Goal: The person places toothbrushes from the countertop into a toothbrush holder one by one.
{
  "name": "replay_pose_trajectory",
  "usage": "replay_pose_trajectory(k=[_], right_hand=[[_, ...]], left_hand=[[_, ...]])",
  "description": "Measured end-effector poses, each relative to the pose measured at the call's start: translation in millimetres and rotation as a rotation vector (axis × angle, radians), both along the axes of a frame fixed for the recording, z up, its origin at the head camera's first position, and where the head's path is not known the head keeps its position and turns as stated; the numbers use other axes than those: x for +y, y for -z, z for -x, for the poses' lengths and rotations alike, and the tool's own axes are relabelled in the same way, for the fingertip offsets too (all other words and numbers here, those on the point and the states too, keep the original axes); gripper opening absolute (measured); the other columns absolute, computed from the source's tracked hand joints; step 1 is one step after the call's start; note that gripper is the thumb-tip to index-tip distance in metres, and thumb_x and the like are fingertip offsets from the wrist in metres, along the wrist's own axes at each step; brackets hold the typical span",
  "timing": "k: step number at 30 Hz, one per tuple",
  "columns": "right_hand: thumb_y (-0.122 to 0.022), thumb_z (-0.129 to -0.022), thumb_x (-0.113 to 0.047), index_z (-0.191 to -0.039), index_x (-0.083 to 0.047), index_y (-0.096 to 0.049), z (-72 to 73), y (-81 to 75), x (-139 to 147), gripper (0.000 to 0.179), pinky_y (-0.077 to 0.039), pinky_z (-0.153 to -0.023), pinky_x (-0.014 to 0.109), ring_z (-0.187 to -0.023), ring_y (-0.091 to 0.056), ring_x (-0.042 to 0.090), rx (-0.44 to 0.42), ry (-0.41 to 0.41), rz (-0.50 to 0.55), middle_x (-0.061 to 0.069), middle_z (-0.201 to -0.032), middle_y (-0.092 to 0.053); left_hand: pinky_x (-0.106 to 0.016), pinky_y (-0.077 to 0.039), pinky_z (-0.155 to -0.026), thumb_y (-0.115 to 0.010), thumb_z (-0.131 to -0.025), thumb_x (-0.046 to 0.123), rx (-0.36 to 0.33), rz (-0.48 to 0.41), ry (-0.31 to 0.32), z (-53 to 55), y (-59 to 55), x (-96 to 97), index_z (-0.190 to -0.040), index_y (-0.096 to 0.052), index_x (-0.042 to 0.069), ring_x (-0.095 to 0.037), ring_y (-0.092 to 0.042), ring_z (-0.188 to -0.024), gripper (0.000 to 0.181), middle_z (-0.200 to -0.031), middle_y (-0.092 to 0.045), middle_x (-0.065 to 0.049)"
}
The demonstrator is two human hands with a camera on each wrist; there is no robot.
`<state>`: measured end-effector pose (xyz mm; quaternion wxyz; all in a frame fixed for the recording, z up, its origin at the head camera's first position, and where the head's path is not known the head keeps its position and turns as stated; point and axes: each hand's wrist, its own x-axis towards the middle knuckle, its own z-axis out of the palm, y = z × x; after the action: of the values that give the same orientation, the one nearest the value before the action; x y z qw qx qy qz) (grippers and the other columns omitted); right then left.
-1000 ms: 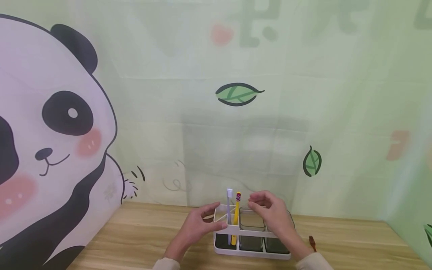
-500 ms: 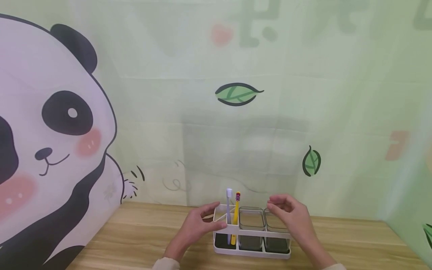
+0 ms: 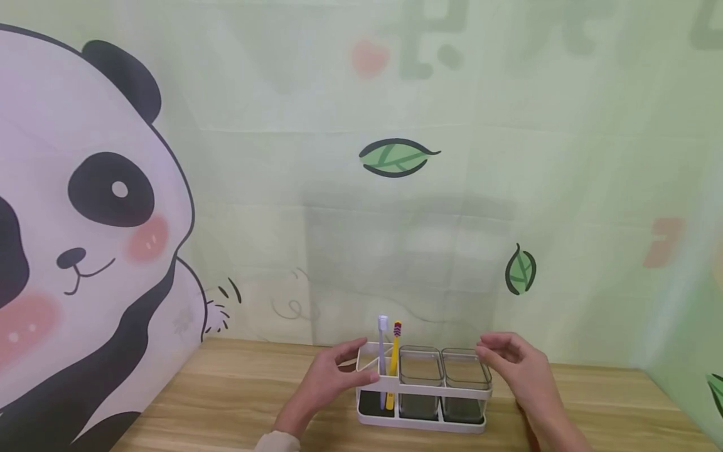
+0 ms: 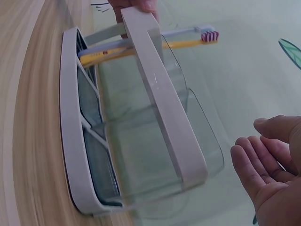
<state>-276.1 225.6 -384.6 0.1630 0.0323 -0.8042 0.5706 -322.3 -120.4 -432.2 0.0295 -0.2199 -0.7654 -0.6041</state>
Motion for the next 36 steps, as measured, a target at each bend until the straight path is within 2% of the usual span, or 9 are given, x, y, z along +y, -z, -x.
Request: replay_pose_trajectory(k=[6,18,21,25,28,32,36], right_hand=[[-0.081,-0.097,-0.033,-0.130,0.001,-0.068,-1.1,1.4,19,0.049,-0.054,-0.088,0.013,-0.100,-0.070,0.001,-0.043,0.013,-0.052,0.010,-0.122,-0.075],[-0.079,-0.098,-0.037,-0.133,0.001,-0.066,-1.0,5.9,55,0.053,-0.054,-0.089,0.017,-0.100,-0.074,0.010,-0.131,-0.025,-0.103,0.012,-0.123,-0.075],[-0.077,-0.100,-0.034,-0.134,0.003,-0.064,1.4,9.7,65,0.052,-0.058,-0.092,0.025,-0.101,-0.074,0.014,-0.167,-0.035,-0.112,0.012,-0.122,-0.075],[-0.076,-0.101,-0.030,-0.131,0.004,-0.065,6.2,16.3,76,0.047,-0.060,-0.098,0.044,-0.103,-0.074,0.022,-0.229,-0.044,-0.126,0.011,-0.116,-0.076],[-0.076,-0.101,-0.024,-0.126,0.006,-0.067,9.3,22.6,84,0.040,-0.061,-0.097,0.050,-0.103,-0.074,0.028,-0.253,-0.060,-0.138,0.012,-0.113,-0.076],[-0.076,-0.100,-0.013,-0.121,0.010,-0.068,10.9,31.1,93,0.032,-0.063,-0.090,0.041,-0.101,-0.075,0.030,-0.248,-0.100,-0.140,0.015,-0.111,-0.076],[-0.075,-0.100,-0.010,-0.121,0.012,-0.067,11.5,37.6,101,0.031,-0.063,-0.083,0.032,-0.097,-0.074,0.027,-0.255,-0.130,-0.168,0.015,-0.108,-0.076]], left_hand=[[-0.042,-0.059,-0.100,-0.091,-0.087,0.023,0.004,0.002,0.003,0.2,0.0,0.9,-0.148,-0.057,-0.005,-0.044,-0.065,-0.125,0.075,-0.148,-0.057,-0.028],[-0.043,-0.059,-0.101,-0.090,-0.088,0.023,-0.005,0.007,-0.004,-1.1,-0.6,2.2,-0.149,-0.057,-0.004,-0.044,-0.064,-0.127,0.075,-0.150,-0.056,-0.027],[-0.043,-0.059,-0.101,-0.090,-0.088,0.023,-0.002,0.007,-0.004,-1.5,-0.7,1.3,-0.149,-0.057,-0.004,-0.044,-0.064,-0.127,0.075,-0.150,-0.056,-0.027],[-0.045,-0.058,-0.101,-0.090,-0.088,0.023,-0.001,0.008,-0.003,-1.6,-0.4,-0.2,-0.149,-0.057,-0.004,-0.044,-0.064,-0.127,0.075,-0.150,-0.056,-0.027],[-0.046,-0.058,-0.102,-0.090,-0.088,0.024,0.005,0.014,-0.004,-1.4,-0.2,-0.6,-0.148,-0.058,-0.003,-0.043,-0.064,-0.127,0.074,-0.150,-0.057,-0.026],[-0.047,-0.057,-0.103,-0.090,-0.088,0.024,0.007,0.016,-0.004,-1.4,-0.6,0.0,-0.149,-0.057,-0.003,-0.043,-0.063,-0.128,0.074,-0.150,-0.056,-0.026],[-0.046,-0.057,-0.103,-0.090,-0.088,0.023,0.003,0.009,-0.007,-1.7,-1.3,0.6,-0.149,-0.057,-0.003,-0.043,-0.063,-0.128,0.074,-0.150,-0.056,-0.027]])
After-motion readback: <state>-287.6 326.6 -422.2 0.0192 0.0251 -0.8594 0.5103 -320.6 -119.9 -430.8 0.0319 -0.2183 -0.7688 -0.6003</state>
